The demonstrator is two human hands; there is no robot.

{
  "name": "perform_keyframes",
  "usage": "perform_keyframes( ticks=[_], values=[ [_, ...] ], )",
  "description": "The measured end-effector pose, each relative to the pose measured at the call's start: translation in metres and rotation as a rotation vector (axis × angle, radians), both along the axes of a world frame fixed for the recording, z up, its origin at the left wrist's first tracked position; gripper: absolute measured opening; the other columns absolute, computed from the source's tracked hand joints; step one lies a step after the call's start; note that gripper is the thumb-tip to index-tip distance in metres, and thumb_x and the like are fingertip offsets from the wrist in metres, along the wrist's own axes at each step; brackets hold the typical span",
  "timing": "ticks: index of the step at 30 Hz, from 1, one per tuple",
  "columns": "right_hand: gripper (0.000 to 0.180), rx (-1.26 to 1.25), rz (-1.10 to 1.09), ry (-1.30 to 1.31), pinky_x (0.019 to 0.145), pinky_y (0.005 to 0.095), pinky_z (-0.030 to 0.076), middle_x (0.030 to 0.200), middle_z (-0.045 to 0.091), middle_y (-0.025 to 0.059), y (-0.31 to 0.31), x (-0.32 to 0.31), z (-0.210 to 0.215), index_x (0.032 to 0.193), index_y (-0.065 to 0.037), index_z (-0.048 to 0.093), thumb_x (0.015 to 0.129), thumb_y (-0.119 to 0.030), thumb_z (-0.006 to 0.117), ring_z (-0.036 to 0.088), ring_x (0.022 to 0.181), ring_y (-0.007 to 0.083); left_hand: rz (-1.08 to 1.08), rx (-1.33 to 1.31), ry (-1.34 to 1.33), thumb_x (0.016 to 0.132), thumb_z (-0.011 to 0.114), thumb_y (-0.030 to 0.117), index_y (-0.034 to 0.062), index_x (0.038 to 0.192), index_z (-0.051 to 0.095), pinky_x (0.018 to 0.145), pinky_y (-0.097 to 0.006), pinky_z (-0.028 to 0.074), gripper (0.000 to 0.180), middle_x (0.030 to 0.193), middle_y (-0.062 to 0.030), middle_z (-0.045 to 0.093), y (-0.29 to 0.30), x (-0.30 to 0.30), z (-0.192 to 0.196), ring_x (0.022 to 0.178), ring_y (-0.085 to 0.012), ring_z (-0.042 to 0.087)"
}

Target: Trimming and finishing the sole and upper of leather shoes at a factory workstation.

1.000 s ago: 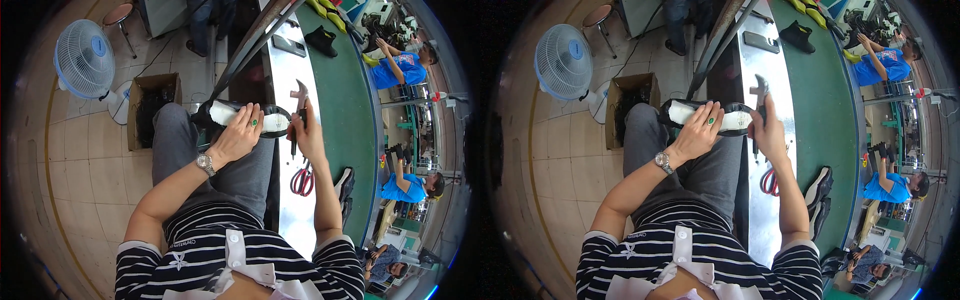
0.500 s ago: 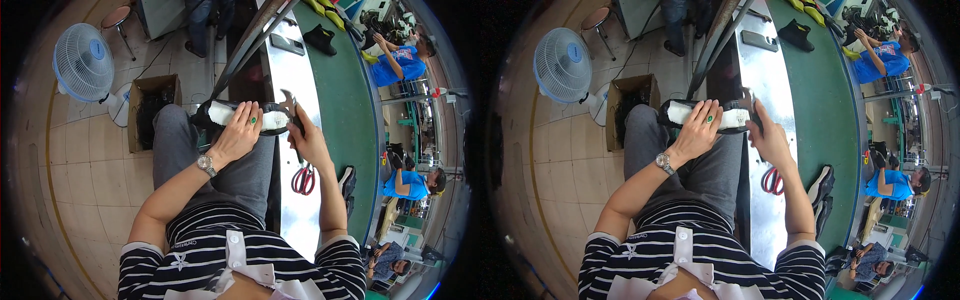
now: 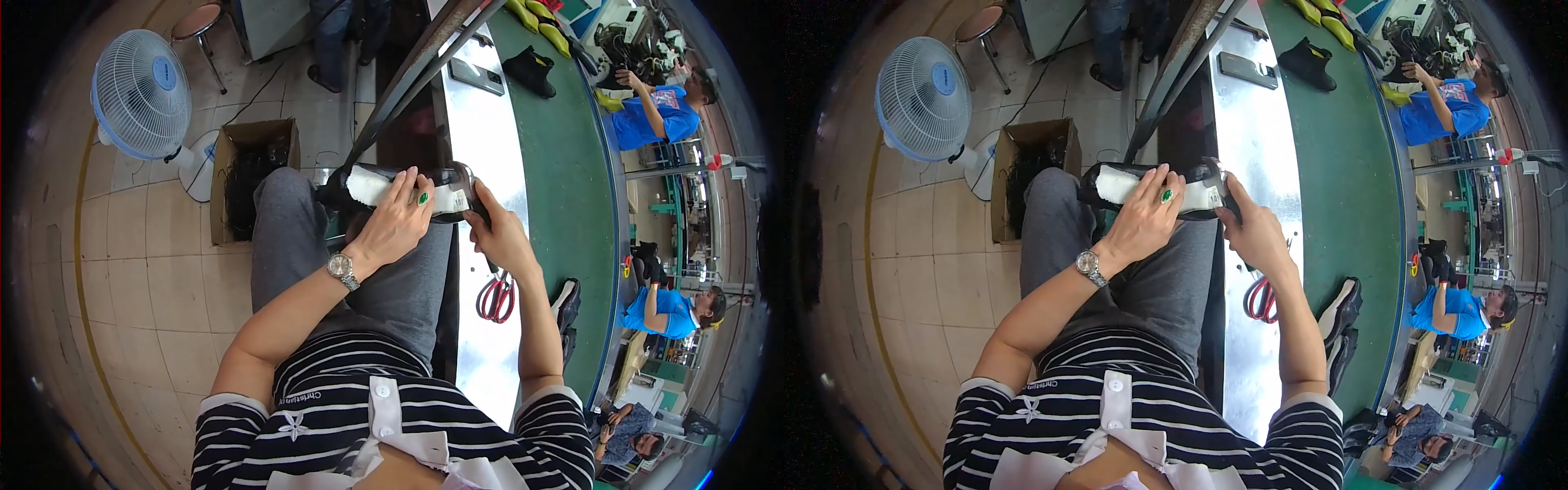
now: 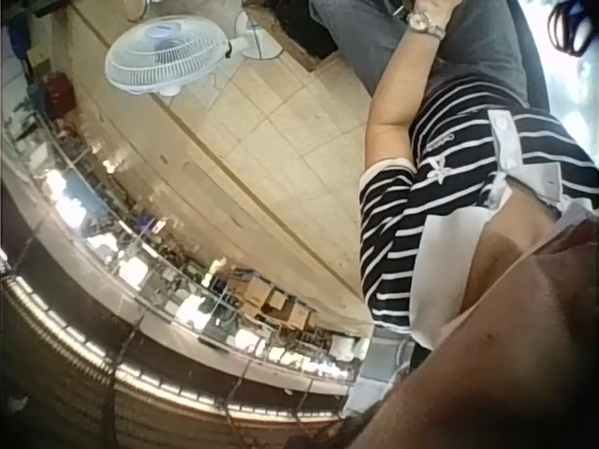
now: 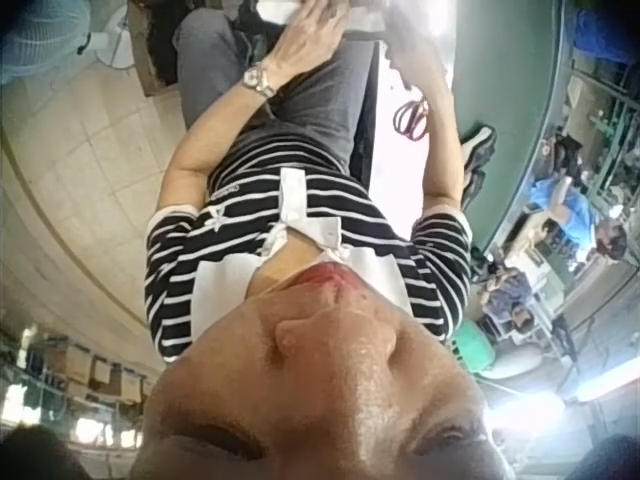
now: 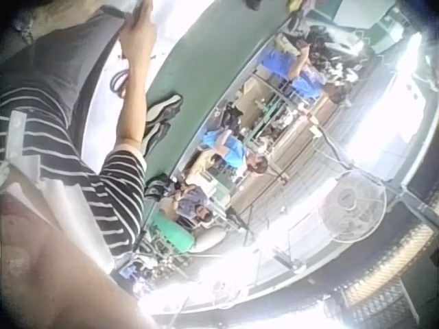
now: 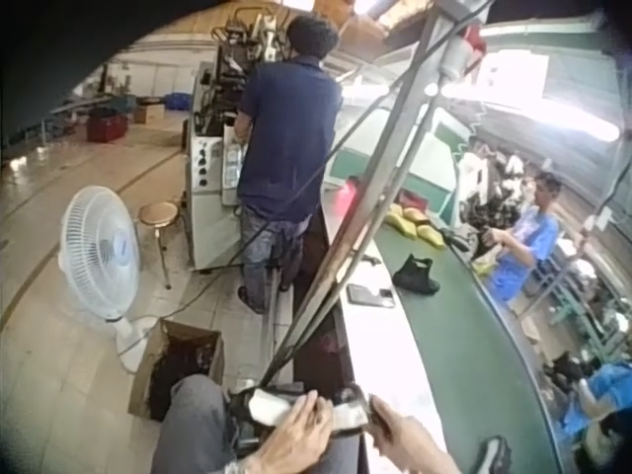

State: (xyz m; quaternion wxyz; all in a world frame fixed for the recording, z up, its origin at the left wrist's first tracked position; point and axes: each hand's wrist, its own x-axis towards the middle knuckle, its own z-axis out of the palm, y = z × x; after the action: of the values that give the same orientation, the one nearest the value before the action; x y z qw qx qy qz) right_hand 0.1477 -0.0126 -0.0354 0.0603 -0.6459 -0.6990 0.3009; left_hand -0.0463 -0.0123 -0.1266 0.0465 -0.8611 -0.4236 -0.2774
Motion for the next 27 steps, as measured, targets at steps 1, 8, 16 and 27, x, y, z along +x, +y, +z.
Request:
perform_keyframes(
  ticks=[1, 8, 16, 27],
  values=[
    [0.056, -0.002, 0.004, 0.001, 0.060, 0.0426, 0.050, 0.062, 0.062, 0.0156, -0.001, -0.006, 0.005, 0.145, -0.007, 0.030, 0.094, -0.013, 0.054, 0.065, 0.057, 0.0333, -0.008, 0.000, 0.001, 0.075, 0.071, 0.019, -0.0128, 0.123, 0.051, 0.110, -0.046, 0.034, 0.062, 0.122, -0.0232, 0.053, 0.000, -0.001, -0.001, 0.124, -0.0398, 0.048],
    [0.056, 0.013, -0.021, -0.016, 0.059, 0.0397, 0.050, 0.061, 0.063, 0.0139, 0.005, -0.015, 0.003, 0.144, -0.005, 0.031, 0.095, -0.017, 0.054, 0.065, 0.054, 0.0292, -0.013, 0.030, 0.005, 0.076, 0.069, 0.017, -0.0128, 0.119, 0.053, 0.109, -0.047, 0.035, 0.056, 0.119, -0.0227, 0.054, -0.001, 0.001, -0.003, 0.123, -0.0407, 0.049],
    [0.059, 0.239, 0.133, -0.183, 0.060, 0.0501, 0.048, 0.065, 0.063, 0.0228, -0.003, -0.021, -0.007, 0.145, -0.008, 0.028, 0.093, -0.017, 0.055, 0.063, 0.061, 0.0426, -0.017, 0.015, -0.033, 0.074, 0.071, 0.015, -0.0127, 0.117, 0.054, 0.109, -0.047, 0.035, 0.054, 0.117, -0.0230, 0.055, -0.001, 0.001, -0.005, 0.123, -0.0413, 0.049],
    [0.061, 0.267, 0.230, -0.311, 0.055, 0.0509, 0.047, 0.065, 0.063, 0.0226, 0.001, -0.034, 0.000, 0.146, -0.010, 0.028, 0.092, -0.015, 0.056, 0.062, 0.059, 0.0431, 0.085, -0.218, 0.043, 0.072, 0.057, -0.001, -0.0154, 0.116, 0.052, 0.105, -0.041, 0.036, 0.047, 0.115, -0.0247, 0.054, 0.016, -0.031, 0.033, 0.113, -0.0374, 0.050]
  ],
)
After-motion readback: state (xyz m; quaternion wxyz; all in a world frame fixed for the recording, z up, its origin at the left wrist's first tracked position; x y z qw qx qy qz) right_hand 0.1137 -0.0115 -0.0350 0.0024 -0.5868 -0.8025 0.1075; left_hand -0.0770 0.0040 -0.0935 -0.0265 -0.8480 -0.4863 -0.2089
